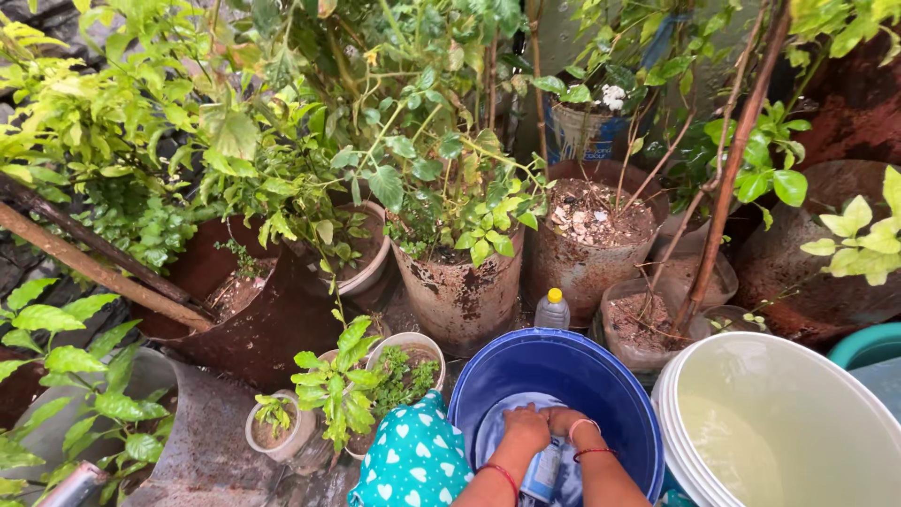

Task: The person cleans a small plastic container by repeatedly dipping it into a bucket of water and wiping it with a cloth.

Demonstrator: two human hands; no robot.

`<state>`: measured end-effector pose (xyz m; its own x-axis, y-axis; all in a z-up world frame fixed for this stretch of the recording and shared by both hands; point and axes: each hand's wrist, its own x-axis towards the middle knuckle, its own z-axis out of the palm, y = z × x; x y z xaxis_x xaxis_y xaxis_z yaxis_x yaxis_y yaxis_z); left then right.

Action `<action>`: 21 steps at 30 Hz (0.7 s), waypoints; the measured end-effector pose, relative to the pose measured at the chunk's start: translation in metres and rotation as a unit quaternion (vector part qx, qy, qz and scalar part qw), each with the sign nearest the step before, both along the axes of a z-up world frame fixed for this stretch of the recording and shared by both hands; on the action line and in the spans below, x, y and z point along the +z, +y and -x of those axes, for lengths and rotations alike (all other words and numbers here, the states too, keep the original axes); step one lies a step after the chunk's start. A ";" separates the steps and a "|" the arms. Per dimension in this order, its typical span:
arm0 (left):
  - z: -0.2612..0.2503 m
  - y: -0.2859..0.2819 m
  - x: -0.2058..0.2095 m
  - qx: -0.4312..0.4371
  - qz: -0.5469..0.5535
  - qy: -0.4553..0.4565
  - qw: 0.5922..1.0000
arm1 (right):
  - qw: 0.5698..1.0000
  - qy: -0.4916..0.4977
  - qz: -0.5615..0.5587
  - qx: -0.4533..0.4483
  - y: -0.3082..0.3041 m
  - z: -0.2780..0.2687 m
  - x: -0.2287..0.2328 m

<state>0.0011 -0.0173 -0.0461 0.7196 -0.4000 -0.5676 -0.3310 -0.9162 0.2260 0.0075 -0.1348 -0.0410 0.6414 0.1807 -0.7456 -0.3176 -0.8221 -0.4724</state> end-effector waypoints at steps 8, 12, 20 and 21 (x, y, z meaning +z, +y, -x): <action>-0.002 0.011 0.024 0.038 0.032 -0.035 0.998 | 0.991 -0.070 0.090 0.072 -0.004 -0.002 0.021; -0.006 0.018 0.037 0.113 0.018 -0.047 0.992 | 0.987 -0.112 0.091 0.068 0.002 0.000 0.043; -0.014 0.028 0.051 0.263 0.125 0.013 0.956 | 0.951 -0.284 0.096 0.069 -0.001 0.020 0.062; -0.013 0.028 0.053 0.272 0.141 0.017 0.952 | 0.946 -0.307 0.089 0.050 -0.006 0.025 0.066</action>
